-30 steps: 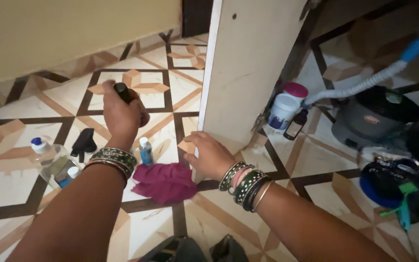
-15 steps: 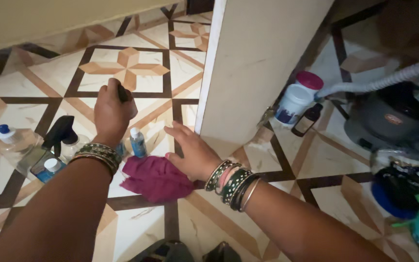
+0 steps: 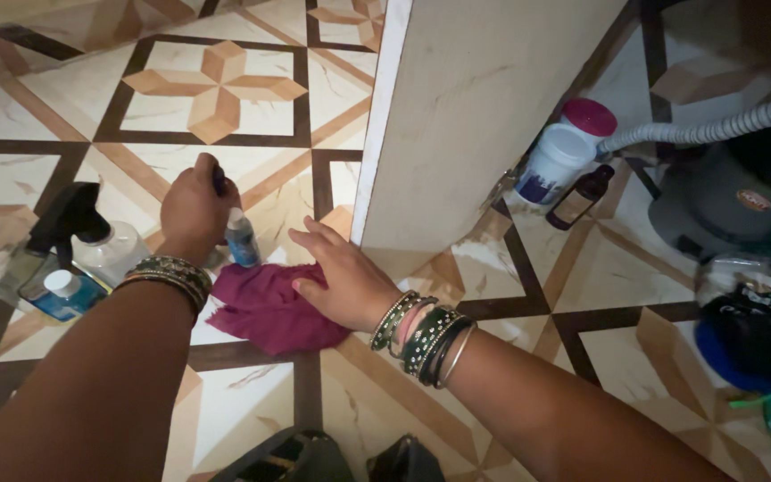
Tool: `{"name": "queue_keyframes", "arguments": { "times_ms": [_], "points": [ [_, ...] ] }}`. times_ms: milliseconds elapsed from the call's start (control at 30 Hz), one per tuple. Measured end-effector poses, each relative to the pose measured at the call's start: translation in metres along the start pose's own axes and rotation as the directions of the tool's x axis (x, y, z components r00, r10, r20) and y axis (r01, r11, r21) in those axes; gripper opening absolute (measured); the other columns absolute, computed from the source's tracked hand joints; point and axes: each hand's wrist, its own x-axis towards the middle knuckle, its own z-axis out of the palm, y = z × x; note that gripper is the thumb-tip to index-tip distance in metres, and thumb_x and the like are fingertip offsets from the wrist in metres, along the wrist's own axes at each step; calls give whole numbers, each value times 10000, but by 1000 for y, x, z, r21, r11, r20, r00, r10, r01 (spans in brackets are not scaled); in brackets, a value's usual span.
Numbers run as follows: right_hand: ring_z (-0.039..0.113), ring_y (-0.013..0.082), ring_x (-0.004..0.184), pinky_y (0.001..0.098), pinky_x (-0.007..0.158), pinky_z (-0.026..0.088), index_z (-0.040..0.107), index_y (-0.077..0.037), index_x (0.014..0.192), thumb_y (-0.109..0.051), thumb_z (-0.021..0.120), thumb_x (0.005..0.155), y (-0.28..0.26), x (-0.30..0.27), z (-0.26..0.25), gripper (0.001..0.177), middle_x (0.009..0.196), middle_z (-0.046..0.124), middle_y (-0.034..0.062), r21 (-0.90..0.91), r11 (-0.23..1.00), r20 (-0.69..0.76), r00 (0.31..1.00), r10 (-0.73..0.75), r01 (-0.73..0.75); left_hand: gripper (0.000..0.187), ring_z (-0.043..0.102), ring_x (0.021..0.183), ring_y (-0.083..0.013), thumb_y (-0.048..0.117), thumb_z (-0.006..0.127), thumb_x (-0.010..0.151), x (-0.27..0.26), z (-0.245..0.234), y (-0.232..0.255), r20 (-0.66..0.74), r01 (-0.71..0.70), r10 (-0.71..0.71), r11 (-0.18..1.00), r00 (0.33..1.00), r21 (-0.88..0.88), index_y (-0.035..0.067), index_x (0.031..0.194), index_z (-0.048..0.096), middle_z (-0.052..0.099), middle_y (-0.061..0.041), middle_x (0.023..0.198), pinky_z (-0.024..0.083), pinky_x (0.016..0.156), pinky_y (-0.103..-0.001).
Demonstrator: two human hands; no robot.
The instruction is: The person repeatedly takes small bottles and containers from an under-sink cabinet and places them on the floor, then returns them to the cabinet. The person handles several bottles and a cloth, moving them between the cabinet and the floor multiple times.
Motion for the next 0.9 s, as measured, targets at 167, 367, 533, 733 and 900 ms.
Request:
{"name": "queue_keyframes", "arguments": {
  "times_ms": [167, 367, 533, 733, 900],
  "points": [
    [445, 389, 1436, 416, 1175, 383, 478, -53, 1472, -191, 717, 877, 3, -3, 3, 656, 1609, 369, 239, -1, 1000, -3, 1000, 3, -3, 361, 667, 960, -437, 239, 761, 846, 3, 11, -16, 56, 77, -80, 996, 995, 53, 38, 1103, 607, 705, -233, 1007, 529, 793, -541],
    [454, 381, 1430, 406, 1164, 396, 479, -65, 1467, -203, 712, 878, 1, -4, 2, 648, 1617, 362, 227, 10, 999, -1, 999, 37, -37, 456, 669, 1066, -425, 258, 712, 905, 13, 20, -24, 145, 116, -137, 982, 980, 149, 53, 1297, 602, 704, -241, 1119, 502, 947, -553],
    [442, 384, 1426, 415, 1162, 388, 473, -66, 1473, -224, 714, 891, -4, -9, -1, 650, 1607, 362, 226, -33, 999, 0, 999, 40, -40, 654, 574, 1253, -441, 256, 656, 899, 17, 23, -17, 155, 81, -107, 983, 982, 167, 126, 1519, 493, 618, -243, 1318, 331, 1093, -672],
    [603, 336, 1234, 399, 1092, 473, 465, -89, 1498, -264, 687, 909, -19, -23, -17, 654, 1603, 431, 150, -64, 986, 29, 987, 156, -154, 649, 431, 1369, -484, 293, 687, 896, 4, 12, 9, 54, 11, -24, 974, 998, 225, 98, 1488, 505, 536, -287, 1373, 230, 1110, -722],
    [526, 344, 1356, 403, 1132, 427, 509, -52, 1423, -249, 696, 895, -31, -42, -42, 593, 1471, 542, 179, -170, 980, -45, 994, 100, -107, 556, 472, 1320, -435, 246, 672, 901, -25, -8, 54, -80, -68, 82, 983, 993, 168, 68, 1416, 565, 565, -259, 1336, 224, 1131, -693]
  ]
}}
